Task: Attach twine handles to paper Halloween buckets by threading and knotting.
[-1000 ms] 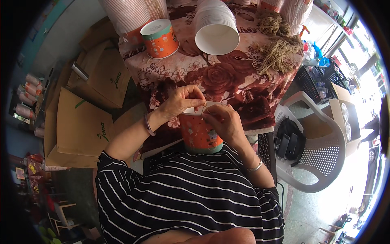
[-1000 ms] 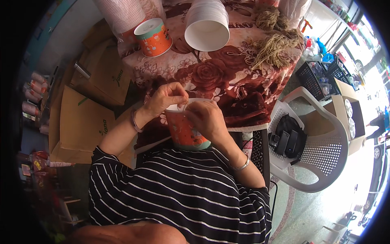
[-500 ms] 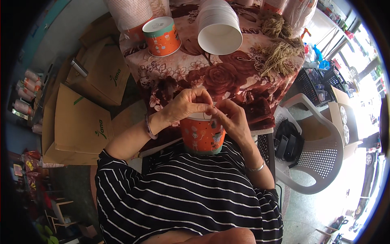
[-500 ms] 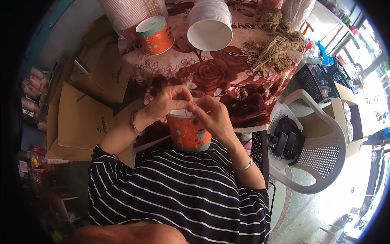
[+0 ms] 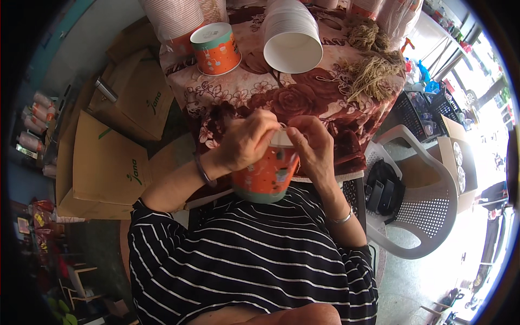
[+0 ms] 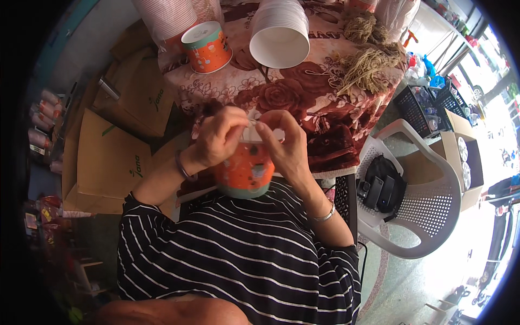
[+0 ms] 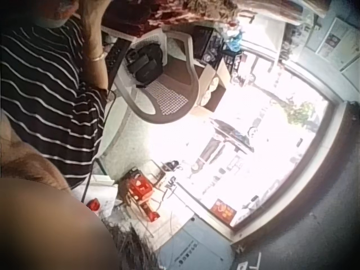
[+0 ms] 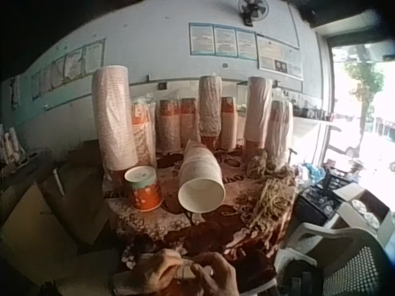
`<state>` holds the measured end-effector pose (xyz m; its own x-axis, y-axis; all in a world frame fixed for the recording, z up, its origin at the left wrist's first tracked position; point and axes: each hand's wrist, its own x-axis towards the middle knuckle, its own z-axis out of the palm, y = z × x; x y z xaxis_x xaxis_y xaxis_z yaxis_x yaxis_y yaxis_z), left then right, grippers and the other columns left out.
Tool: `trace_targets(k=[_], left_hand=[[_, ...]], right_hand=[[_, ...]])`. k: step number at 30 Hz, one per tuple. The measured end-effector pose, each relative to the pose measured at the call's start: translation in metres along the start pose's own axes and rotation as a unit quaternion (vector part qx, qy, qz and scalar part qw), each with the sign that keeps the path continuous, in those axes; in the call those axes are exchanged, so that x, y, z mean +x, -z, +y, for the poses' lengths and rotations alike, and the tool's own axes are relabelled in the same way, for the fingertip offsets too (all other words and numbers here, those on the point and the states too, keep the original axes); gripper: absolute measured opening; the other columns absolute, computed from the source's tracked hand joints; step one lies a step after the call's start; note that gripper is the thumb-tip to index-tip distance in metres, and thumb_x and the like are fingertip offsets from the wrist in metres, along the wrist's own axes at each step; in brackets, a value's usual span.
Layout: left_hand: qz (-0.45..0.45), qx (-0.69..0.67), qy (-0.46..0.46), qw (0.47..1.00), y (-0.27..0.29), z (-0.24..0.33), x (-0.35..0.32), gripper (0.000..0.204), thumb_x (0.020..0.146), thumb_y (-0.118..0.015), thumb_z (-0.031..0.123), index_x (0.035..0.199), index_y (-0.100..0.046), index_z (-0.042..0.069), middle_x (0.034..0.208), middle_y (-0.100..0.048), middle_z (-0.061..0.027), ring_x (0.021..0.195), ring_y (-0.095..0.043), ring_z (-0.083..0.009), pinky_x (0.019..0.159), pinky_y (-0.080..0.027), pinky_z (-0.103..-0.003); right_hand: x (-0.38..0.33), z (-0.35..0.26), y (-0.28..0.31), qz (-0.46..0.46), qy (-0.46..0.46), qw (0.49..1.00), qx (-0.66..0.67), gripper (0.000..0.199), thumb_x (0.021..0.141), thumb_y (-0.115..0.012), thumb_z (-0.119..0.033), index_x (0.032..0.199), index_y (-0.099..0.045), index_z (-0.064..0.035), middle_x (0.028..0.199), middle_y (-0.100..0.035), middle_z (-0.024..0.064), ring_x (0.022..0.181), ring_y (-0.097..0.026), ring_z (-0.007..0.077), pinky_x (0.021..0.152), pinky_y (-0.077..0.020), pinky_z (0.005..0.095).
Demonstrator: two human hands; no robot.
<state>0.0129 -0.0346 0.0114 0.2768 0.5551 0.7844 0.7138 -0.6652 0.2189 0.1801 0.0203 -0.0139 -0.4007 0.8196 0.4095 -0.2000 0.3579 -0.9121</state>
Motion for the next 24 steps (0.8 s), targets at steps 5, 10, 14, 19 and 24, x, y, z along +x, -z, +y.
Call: trace_targets(k=[5, 10, 14, 19, 24], left_hand=[[0.038, 0.028, 0.015, 0.999, 0.021, -0.014, 0.003, 0.024, 0.076, -0.06, -0.011, 0.095, -0.051, 0.001, 0.088, -0.058, -0.0127, 0.077, -0.063, -0.0292, 0.062, -0.052, -0.034], [0.038, 0.033, 0.02, 0.999, 0.021, -0.019, -0.002, 0.025, 0.076, -0.061, -0.011, 0.096, -0.051, 0.001, 0.088, -0.059, -0.013, 0.077, -0.063, -0.0294, 0.062, -0.053, -0.034], [0.011, 0.084, 0.01, 0.996, 0.021, -0.023, -0.007, 0.025, 0.077, -0.061, -0.011, 0.096, -0.051, 0.001, 0.089, -0.06, -0.0129, 0.077, -0.064, -0.0292, 0.062, -0.053, -0.034], [0.058, 0.001, 0.13, 0.99, 0.023, -0.02, -0.02, 0.022, 0.078, -0.062, -0.009, 0.095, -0.053, 0.001, 0.088, -0.061, -0.0124, 0.079, -0.064, -0.0271, 0.065, -0.052, -0.032], [0.041, -0.117, 0.258, 0.958, 0.015, 0.0, -0.026, 0.014, 0.081, -0.063, -0.005, 0.092, -0.056, 0.002, 0.086, -0.062, -0.0092, 0.082, -0.063, -0.0209, 0.07, -0.05, -0.029]], right_hand=[[-0.008, -0.01, 0.025, -0.002, -0.067, 0.998, -0.011, 0.014, 0.093, -0.059, -0.012, 0.086, -0.061, 0.0003, 0.077, -0.06, 0.0008, 0.072, -0.055, 0.0055, 0.066, -0.0458, 0.0216], [-0.02, 0.005, 0.018, -0.363, -0.1, 0.917, -0.135, 0.014, 0.089, -0.061, -0.012, 0.096, -0.065, -0.0005, 0.081, -0.067, 0.01, 0.073, -0.063, 0.0139, 0.068, -0.0509, 0.0292], [-0.042, 0.039, -0.002, -0.455, -0.071, 0.85, -0.256, 0.017, 0.087, -0.06, -0.018, 0.093, -0.064, -0.0026, 0.082, -0.067, 0.0149, 0.079, -0.064, 0.0316, 0.074, -0.0492, 0.0383], [-0.028, 0.0, 0.011, -0.502, -0.067, 0.852, -0.135, 0.016, 0.089, -0.061, -0.017, 0.095, -0.065, -0.0023, 0.079, -0.067, 0.0116, 0.075, -0.065, 0.0231, 0.07, -0.0512, 0.0328], [-0.009, -0.044, 0.02, -0.173, -0.156, 0.972, -0.012, 0.02, 0.092, -0.061, -0.017, 0.093, -0.066, 0.0022, 0.08, -0.066, 0.0022, 0.074, -0.06, 0.0062, 0.067, -0.0494, 0.0225]])
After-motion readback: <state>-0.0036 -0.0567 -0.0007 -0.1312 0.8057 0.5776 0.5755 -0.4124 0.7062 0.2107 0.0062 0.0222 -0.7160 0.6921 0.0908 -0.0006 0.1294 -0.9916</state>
